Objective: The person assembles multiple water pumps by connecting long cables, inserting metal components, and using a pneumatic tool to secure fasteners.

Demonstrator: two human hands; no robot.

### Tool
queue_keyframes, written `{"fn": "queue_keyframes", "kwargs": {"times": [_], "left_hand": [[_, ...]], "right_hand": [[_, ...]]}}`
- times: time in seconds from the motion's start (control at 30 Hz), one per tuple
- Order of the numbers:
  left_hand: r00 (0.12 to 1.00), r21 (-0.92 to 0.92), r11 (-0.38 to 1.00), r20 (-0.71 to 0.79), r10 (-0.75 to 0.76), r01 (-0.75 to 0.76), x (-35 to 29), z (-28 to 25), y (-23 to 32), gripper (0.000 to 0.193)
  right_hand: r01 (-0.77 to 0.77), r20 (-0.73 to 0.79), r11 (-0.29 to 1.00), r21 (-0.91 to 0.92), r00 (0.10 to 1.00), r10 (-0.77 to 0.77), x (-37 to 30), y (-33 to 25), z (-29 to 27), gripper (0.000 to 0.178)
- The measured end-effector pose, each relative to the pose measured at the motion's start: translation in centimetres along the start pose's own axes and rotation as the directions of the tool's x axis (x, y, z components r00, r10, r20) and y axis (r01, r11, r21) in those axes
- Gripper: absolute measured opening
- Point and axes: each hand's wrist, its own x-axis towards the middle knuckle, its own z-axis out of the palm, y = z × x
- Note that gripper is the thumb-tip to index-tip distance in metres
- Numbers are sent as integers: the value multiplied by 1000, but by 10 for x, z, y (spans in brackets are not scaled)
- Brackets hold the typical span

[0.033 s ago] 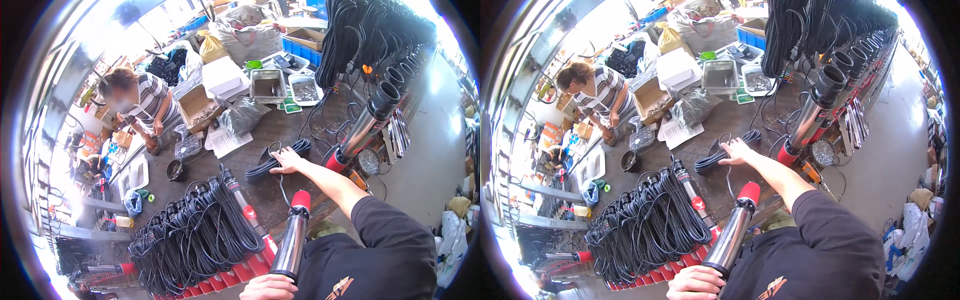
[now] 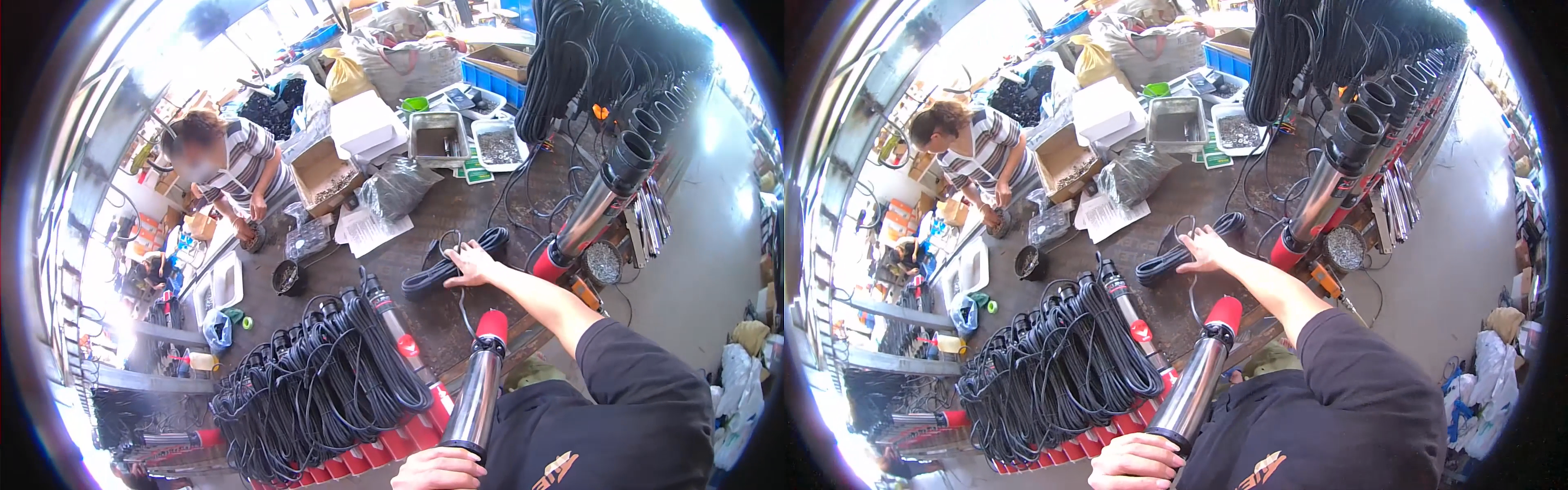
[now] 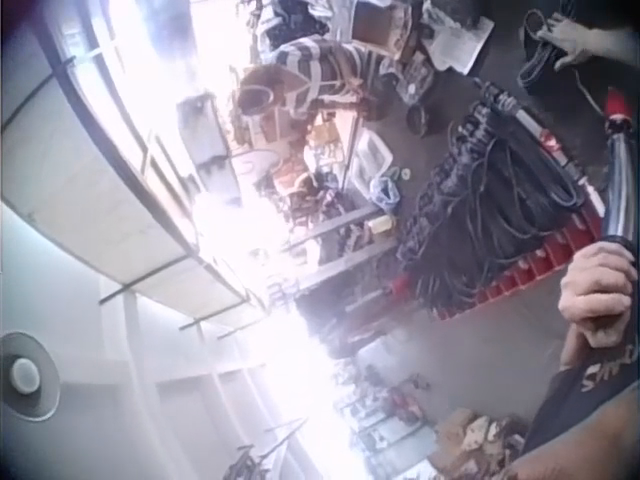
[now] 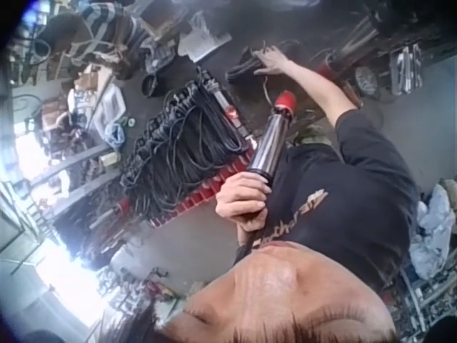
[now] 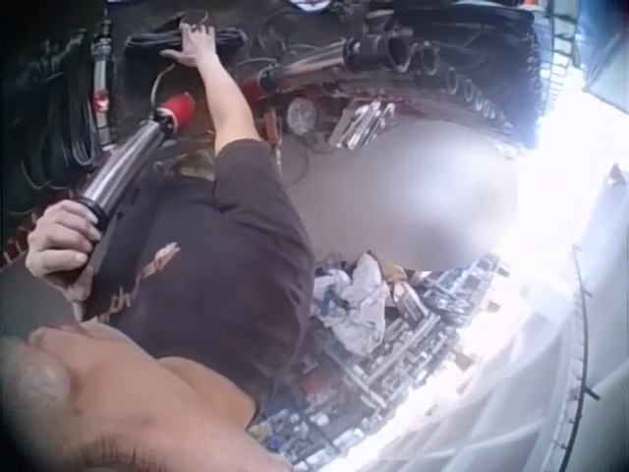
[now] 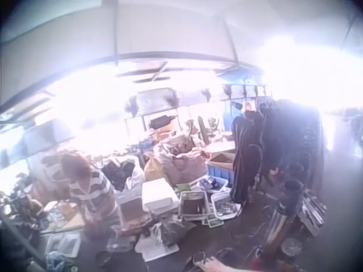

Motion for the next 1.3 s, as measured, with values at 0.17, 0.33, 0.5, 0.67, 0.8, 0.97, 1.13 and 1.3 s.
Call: {"fn": "queue_keyframes", "kwargs": {"times": [0.17, 0.33, 0.5, 0.67, 0.8, 0.97, 1.13, 1.3], "left_hand": [[999, -65, 998, 47, 9, -6, 12, 4, -11, 19], [1000, -89, 996, -1, 29, -29, 4, -4, -13, 19], [1000, -131, 991, 9, -7, 8, -5, -44, -20, 23], [999, -160, 987, -32, 5, -10, -16, -83, -30, 26], [976, -82, 994, -208, 59, -77, -39, -73, -20, 23], [847, 114, 993, -529, 48, 15, -51, -20, -15, 26], [891, 298, 951, -449, 65, 81, -38, 52, -8, 27], [991, 420, 907, -128, 33, 24, -14, 145, -18, 24]], "right_hand": [[97, -89, 986, 137, 992, -86, -34, 9, 13, 76], [-70, -258, 934, 351, 951, 168, -84, -37, -43, 64], [264, -241, 568, 779, 963, -117, -150, -79, -27, 34], [348, -363, 580, 737, 927, -96, -147, -39, 20, 37], [278, -443, 665, 693, 892, 89, -152, -26, 55, 31], [-210, 613, -577, 789, 318, 723, -179, -78, 53, 41], [-73, 764, -991, -116, 631, -136, -149, -67, 39, 58], [-155, 652, -985, -81, 739, -169, -162, -43, 63, 62]]}}
